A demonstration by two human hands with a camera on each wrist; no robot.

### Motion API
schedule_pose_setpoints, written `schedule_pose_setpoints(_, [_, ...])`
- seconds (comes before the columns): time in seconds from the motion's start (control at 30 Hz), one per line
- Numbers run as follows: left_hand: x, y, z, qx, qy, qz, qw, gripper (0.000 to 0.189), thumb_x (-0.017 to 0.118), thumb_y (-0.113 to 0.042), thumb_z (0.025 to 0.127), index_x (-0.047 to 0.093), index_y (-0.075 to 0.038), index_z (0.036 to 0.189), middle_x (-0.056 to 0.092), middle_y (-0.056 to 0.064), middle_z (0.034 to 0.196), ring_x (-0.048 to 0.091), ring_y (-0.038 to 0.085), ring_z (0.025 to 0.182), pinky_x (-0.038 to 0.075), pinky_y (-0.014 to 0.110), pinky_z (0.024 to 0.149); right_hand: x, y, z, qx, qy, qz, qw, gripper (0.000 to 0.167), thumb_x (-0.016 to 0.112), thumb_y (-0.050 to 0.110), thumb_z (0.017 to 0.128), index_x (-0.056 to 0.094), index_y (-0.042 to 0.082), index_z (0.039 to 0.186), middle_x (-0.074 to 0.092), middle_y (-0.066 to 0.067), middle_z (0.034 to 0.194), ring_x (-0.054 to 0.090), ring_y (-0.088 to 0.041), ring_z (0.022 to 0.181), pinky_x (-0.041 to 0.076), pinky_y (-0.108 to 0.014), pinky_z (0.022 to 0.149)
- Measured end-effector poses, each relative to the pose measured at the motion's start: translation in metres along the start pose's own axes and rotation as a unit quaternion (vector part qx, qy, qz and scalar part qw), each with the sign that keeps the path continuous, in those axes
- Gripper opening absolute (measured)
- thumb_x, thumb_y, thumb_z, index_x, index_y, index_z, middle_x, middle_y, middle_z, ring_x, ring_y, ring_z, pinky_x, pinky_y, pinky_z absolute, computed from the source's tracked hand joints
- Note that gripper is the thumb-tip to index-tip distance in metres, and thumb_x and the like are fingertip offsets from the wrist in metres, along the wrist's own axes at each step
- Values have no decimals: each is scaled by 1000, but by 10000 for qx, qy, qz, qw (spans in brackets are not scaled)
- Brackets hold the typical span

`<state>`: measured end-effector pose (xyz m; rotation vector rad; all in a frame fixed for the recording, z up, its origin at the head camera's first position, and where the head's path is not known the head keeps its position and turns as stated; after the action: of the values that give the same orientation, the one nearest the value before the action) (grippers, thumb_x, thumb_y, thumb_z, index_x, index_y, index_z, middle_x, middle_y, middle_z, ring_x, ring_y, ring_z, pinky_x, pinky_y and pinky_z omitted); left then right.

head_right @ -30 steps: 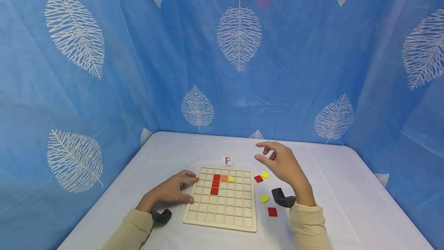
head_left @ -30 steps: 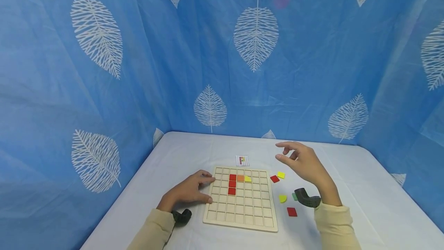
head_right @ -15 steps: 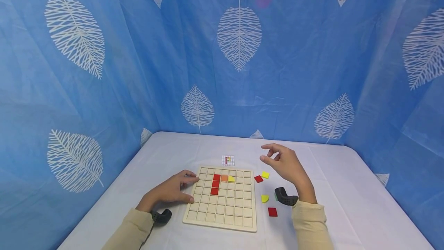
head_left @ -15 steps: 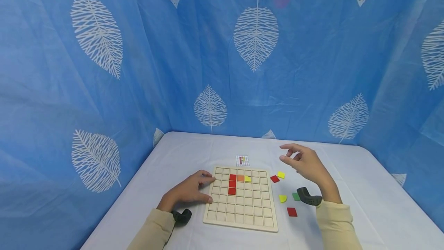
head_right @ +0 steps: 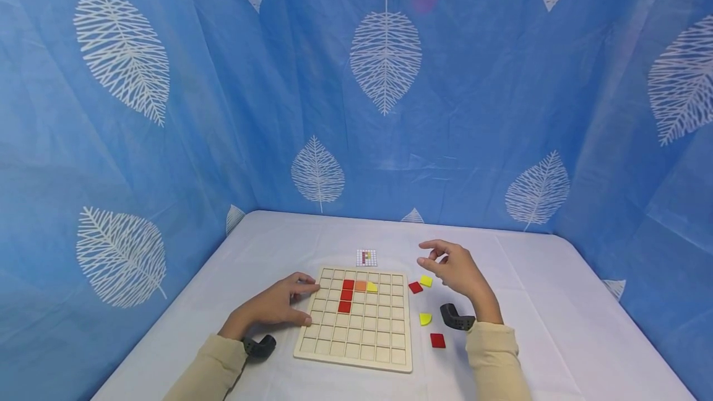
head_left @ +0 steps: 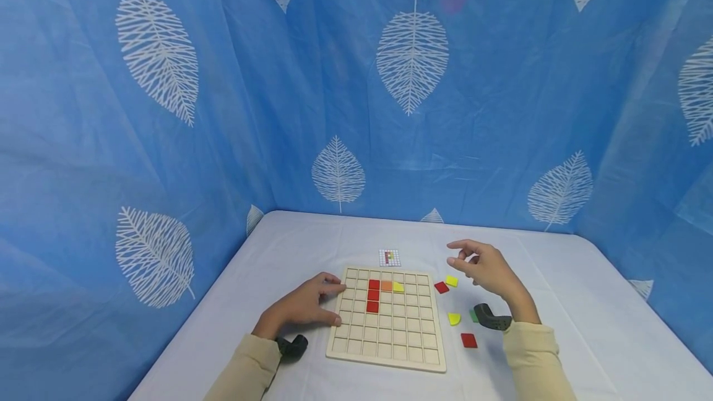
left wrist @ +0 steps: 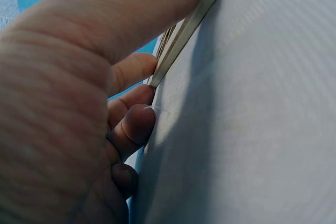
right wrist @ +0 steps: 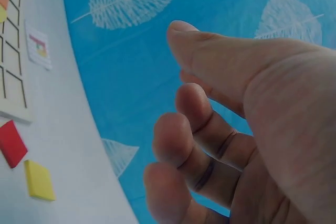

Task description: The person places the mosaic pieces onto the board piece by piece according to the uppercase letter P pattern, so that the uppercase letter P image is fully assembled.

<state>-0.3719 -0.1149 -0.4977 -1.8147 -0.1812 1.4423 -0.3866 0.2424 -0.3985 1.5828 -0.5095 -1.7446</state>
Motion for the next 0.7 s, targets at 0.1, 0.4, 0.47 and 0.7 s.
schedule_pose_setpoints(0.1, [0, 0, 0, 3, 8, 7, 10000, 83, 84, -55, 73, 55, -26, 145, 46, -1, 145, 44, 25, 137, 41, 52, 112, 3, -6, 0, 80, 60, 156, 9998, 45, 74, 33, 91, 64, 16, 132, 56, -9, 95, 58, -26, 70, 55, -39, 56])
schedule_pose_setpoints(0.4, [0, 0, -1, 9, 11, 0, 10000, 83, 84, -55, 73, 55, -26, 145, 46, -1, 145, 46, 24, 134, 42, 52, 110, 13, -16, 3, 317, 215, 417, 9984, 50, 75, 39, 89, 64, 16, 132, 56, -10, 95, 60, -36, 77, 55, -38, 57])
schedule_pose_setpoints(0.47, [-1, 0, -1, 19, 13, 3, 10000, 83, 84, -55, 73, 55, -26, 145, 46, 0, 145, 46, 24, 134, 43, 51, 110, 18, -20, 4, 371, 300, 444, 9979, 51, 75, 40, 89, 64, 15, 132, 57, -9, 95, 61, -35, 76, 54, -35, 57])
schedule_pose_setpoints(0.7, [-1, -2, -1, 85, 40, -11, 10000, 82, 84, -55, 74, 55, -25, 145, 46, 0, 145, 49, 22, 129, 45, 48, 106, 28, -34, 5, 543, 481, 487, 9962, 54, 75, 39, 89, 63, 12, 134, 57, -9, 95, 60, -31, 73, 53, -34, 55])
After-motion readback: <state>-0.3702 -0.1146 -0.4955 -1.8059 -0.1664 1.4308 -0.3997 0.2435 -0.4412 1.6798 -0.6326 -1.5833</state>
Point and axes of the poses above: each hand's wrist, its own z-axis towards the middle knuckle, its own x-axis out of the palm, y = z × x, the point moved 10 cm from there along z, towards the middle knuckle
